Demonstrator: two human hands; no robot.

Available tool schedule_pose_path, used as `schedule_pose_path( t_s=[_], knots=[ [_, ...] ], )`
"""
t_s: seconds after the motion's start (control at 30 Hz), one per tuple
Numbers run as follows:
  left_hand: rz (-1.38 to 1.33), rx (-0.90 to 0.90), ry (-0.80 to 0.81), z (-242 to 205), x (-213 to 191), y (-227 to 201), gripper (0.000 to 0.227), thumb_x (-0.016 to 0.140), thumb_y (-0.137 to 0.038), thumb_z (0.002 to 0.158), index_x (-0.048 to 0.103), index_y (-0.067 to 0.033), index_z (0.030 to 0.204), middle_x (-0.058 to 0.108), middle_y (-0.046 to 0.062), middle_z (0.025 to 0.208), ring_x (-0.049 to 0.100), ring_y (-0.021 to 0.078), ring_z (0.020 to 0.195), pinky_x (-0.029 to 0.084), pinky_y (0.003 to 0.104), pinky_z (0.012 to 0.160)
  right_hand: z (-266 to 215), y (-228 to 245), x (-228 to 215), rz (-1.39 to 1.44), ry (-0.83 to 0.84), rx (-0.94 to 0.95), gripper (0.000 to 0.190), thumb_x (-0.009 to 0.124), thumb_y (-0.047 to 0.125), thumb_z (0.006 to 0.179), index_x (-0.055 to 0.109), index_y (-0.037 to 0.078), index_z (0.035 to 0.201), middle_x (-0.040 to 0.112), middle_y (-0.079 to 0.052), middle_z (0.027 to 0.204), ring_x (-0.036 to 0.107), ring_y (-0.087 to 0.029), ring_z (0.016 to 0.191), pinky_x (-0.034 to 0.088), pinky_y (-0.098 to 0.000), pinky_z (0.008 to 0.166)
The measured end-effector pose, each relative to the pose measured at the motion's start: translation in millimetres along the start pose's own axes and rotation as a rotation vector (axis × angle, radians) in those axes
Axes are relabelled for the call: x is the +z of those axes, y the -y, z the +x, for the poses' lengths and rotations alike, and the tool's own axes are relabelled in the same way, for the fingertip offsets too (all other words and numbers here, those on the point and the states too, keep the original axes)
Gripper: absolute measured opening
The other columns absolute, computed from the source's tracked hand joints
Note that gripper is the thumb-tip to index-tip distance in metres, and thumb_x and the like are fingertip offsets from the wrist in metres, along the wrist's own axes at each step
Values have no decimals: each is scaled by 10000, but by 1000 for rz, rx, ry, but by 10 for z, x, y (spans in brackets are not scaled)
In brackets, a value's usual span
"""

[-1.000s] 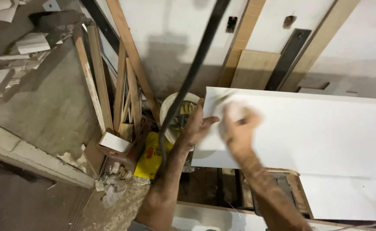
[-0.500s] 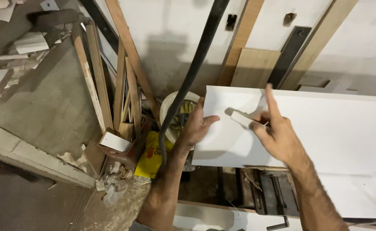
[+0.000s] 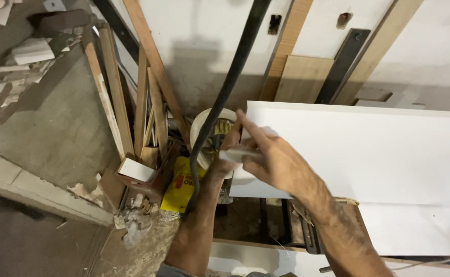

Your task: The person sands the edge of a long white board using a sanding block. They move the block back and forth along the edge, occasionally pausing to wipe the surface with their hand.

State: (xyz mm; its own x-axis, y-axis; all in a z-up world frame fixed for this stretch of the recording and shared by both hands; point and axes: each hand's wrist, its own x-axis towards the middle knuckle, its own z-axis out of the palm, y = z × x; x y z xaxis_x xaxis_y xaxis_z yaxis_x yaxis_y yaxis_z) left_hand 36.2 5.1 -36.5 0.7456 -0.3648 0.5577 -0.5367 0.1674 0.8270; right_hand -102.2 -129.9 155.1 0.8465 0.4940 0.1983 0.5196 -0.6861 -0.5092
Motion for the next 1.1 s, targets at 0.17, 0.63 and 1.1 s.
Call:
schedule_pose_path(
  t_s=[0.17,0.63,1.1],
  knots=[
    [-184,42,-96,-84,92,-252,480,866,-218,1011,560,-33,1331,666,130,1198,647,229,1127,522,413,1071,-294,73,-120,87,0,100,1086,734,107,887,158,87,1808,846,-251,1212,835,-466,1053,681,-606,936],
    [-370,-39,-102,-203,59,-99,489,920,-66,941,646,-67,1346,715,61,1204,652,125,1161,602,398,989,-198,-83,-183,-244,87,148,1053,733,341,929,220,187,1835,866,-179,1095,838,-431,971,667,-572,933],
    [-408,89,31,-459,-23,1398,379,645,-91,1151,601,47,1501,644,132,1422,595,137,1424,502,230,1133,260,-176,354,-336,104,16,1134,840,324,888,202,187,1815,810,-182,1231,807,-451,1061,680,-616,920]
  ],
)
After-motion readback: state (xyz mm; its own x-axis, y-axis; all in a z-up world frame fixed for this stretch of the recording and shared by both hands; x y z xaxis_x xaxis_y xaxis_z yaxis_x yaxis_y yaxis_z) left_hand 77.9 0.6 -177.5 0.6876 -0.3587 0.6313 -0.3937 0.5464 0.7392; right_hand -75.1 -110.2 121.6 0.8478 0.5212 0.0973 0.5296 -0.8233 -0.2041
